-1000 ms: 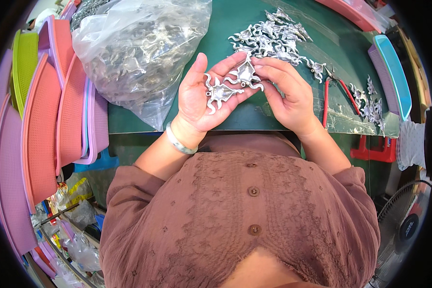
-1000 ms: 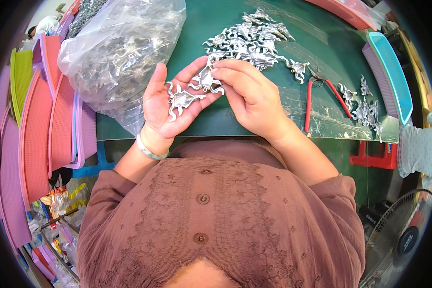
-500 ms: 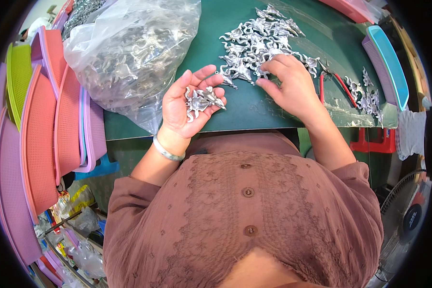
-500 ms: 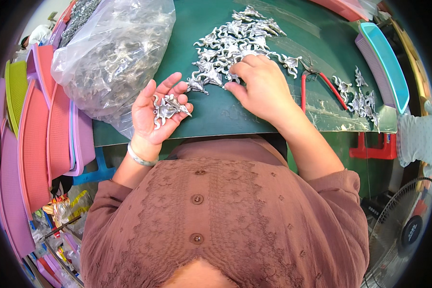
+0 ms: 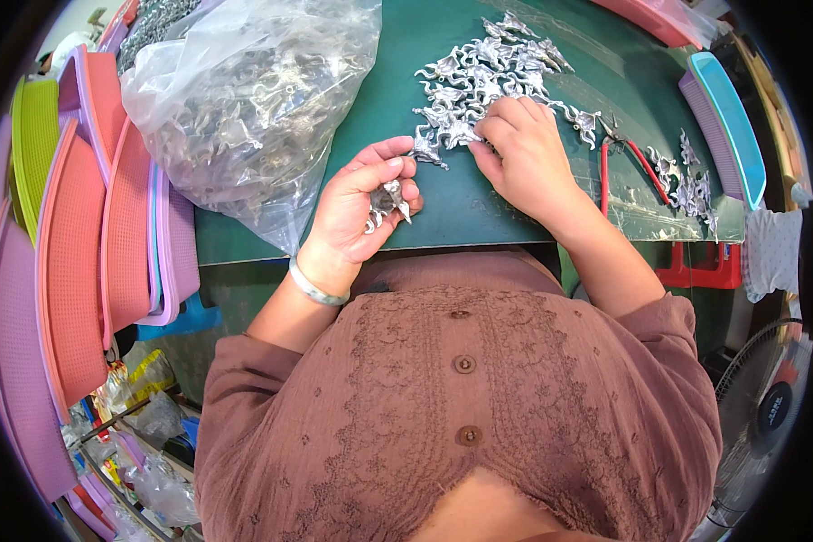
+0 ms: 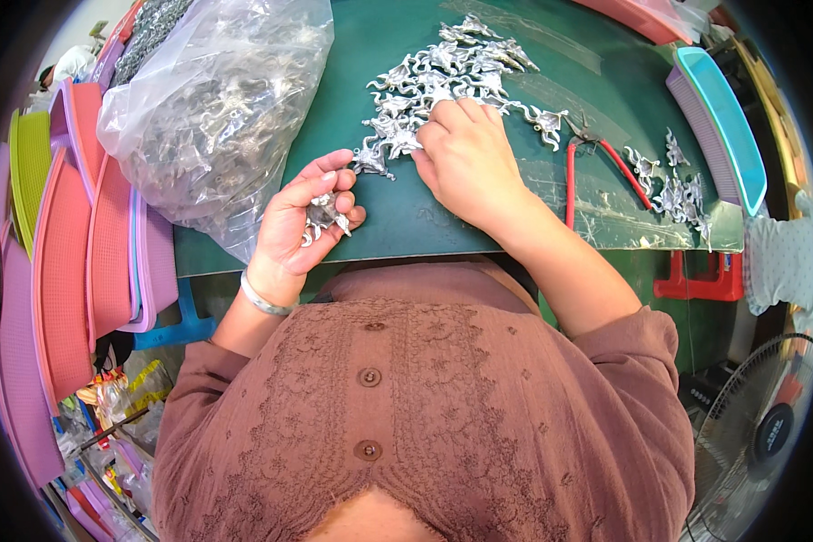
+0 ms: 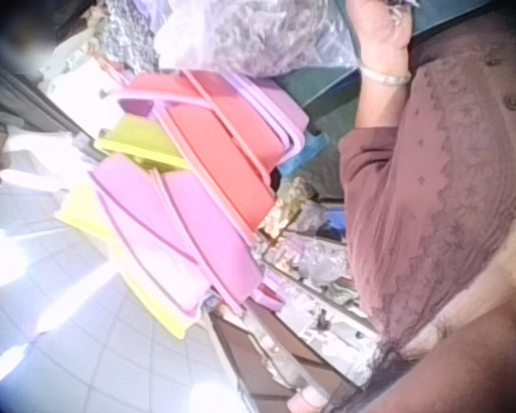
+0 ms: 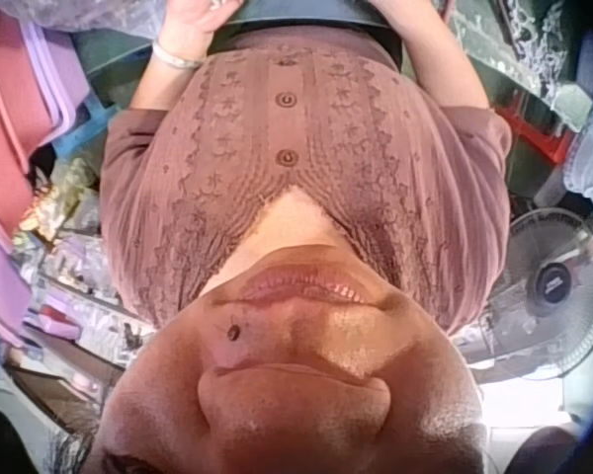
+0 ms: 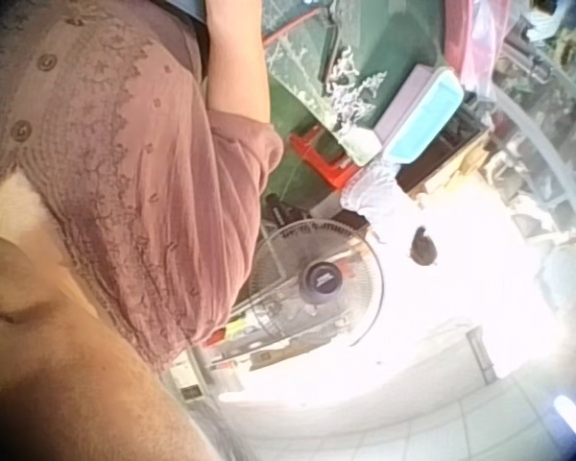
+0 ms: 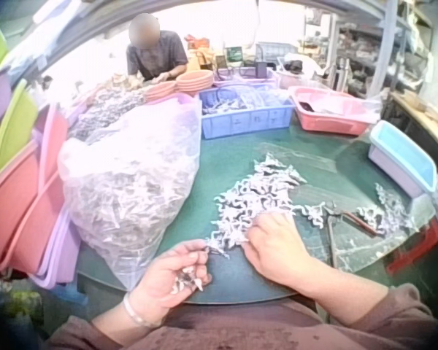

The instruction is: The person uses red-handled pliers to trim small silver metal pieces on a green workbench. They pick up the metal parts, cut off excess material, and place the finished pieces into a plastic bag.

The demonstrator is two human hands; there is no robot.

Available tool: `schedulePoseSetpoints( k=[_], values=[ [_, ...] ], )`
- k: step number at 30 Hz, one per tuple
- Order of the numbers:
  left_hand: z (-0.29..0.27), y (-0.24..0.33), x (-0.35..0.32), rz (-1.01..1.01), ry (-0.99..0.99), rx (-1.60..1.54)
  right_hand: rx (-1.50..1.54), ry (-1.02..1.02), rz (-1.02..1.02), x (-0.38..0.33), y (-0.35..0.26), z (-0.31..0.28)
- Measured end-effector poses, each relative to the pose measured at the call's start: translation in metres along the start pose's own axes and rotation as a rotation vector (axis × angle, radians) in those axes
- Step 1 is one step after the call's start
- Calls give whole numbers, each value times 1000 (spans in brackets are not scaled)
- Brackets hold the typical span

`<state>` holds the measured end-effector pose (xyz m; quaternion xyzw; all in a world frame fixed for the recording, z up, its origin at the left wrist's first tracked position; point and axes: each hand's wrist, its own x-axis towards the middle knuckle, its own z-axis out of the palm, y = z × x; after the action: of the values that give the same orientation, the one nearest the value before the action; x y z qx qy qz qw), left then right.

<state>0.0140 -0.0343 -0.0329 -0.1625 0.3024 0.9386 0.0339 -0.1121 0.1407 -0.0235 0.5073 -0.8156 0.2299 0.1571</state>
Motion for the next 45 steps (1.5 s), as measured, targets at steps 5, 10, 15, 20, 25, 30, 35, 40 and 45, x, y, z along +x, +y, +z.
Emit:
schedulePoseSetpoints(
  k=[5,10,15,20,25,30,35,40,45],
  values=[
    [26,0,-1,-18,138,137,61,176,-82,0,-8,-2],
    [25,-7,5,69,119,202,270,228,-87,-4,-23,-7],
    [24,-2,5,159,102,318,1078,50,465,-7,-19,-4],
    [28,-4,2,173,76,470,1329,-127,499,1,-19,-19],
    [32,-5,1,257,16,379,1000,-23,307,-5,-23,-18],
    [30,-8,1,334,34,379,896,71,102,-11,-21,-10],
    [29,-7,1,362,64,461,787,75,218,-15,-16,-13],
    [25,-9,1,399,99,534,140,-52,201,-23,1,-22],
    [27,-11,3,415,91,535,94,-96,229,-26,1,-20]
  ],
)
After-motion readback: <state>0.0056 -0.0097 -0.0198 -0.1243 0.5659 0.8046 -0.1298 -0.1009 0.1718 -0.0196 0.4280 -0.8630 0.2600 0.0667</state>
